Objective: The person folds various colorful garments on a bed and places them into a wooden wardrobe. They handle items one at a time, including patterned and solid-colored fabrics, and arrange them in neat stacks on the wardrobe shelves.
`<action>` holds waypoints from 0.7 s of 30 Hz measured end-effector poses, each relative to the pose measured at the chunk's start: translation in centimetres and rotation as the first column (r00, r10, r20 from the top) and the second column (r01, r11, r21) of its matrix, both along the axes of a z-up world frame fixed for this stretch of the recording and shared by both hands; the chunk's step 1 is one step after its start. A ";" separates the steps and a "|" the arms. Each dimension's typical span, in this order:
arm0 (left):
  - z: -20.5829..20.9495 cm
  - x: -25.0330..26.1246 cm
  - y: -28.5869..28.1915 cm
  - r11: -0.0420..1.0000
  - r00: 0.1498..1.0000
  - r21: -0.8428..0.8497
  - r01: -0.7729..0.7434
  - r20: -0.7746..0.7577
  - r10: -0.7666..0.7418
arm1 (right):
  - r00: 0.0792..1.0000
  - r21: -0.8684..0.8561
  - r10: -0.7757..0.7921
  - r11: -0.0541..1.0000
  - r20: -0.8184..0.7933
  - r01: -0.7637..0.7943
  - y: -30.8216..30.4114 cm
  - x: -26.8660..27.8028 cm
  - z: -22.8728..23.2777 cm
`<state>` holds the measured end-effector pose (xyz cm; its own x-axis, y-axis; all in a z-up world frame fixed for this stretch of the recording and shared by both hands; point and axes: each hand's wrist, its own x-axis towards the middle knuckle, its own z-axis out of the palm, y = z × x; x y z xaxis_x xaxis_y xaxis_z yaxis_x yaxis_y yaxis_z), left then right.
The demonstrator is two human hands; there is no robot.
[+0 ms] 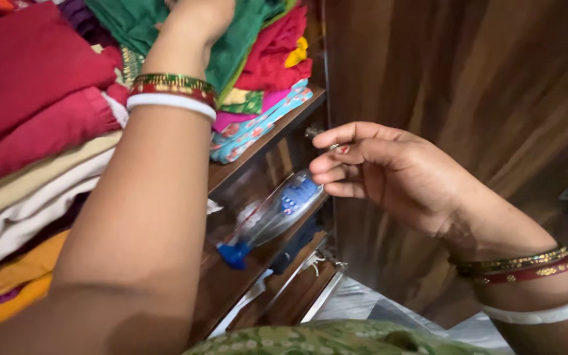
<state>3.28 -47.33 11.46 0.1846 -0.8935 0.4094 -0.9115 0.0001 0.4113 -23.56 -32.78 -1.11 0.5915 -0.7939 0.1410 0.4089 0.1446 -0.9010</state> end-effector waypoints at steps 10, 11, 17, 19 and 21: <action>-5.5 -0.7 15.4 0.595 0.742 -0.469 0.652 0.233 -0.629 | 0.977 -0.050 0.204 0.978 0.060 -0.201 0.2 5.7 -0.7; -6.1 -0.7 17.6 0.669 0.726 -0.428 0.608 -0.041 -0.686 | 0.969 -0.066 0.239 0.970 0.066 -0.235 0.1 6.0 -0.6; -7.8 1.3 28.9 0.863 0.680 -0.380 0.332 -0.537 -0.498 | 0.839 -0.146 0.545 0.830 0.000 -0.539 0.1 8.7 0.9; -7.9 1.4 32.1 0.860 0.677 -0.430 0.275 -0.548 -0.491 | 0.749 -0.171 0.663 0.736 -0.018 -0.656 0.7 10.2 1.6; -7.9 0.9 35.6 0.911 0.715 -0.402 0.096 -0.608 -0.344 | 0.649 -0.179 0.761 0.634 -0.029 -0.752 1.5 11.4 2.1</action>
<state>4.14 -11.74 3.58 0.3296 -0.7832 0.5271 -0.3673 0.4080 0.8359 -12.17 -31.25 1.02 0.9639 -0.0344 0.2639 0.2629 0.2786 -0.9237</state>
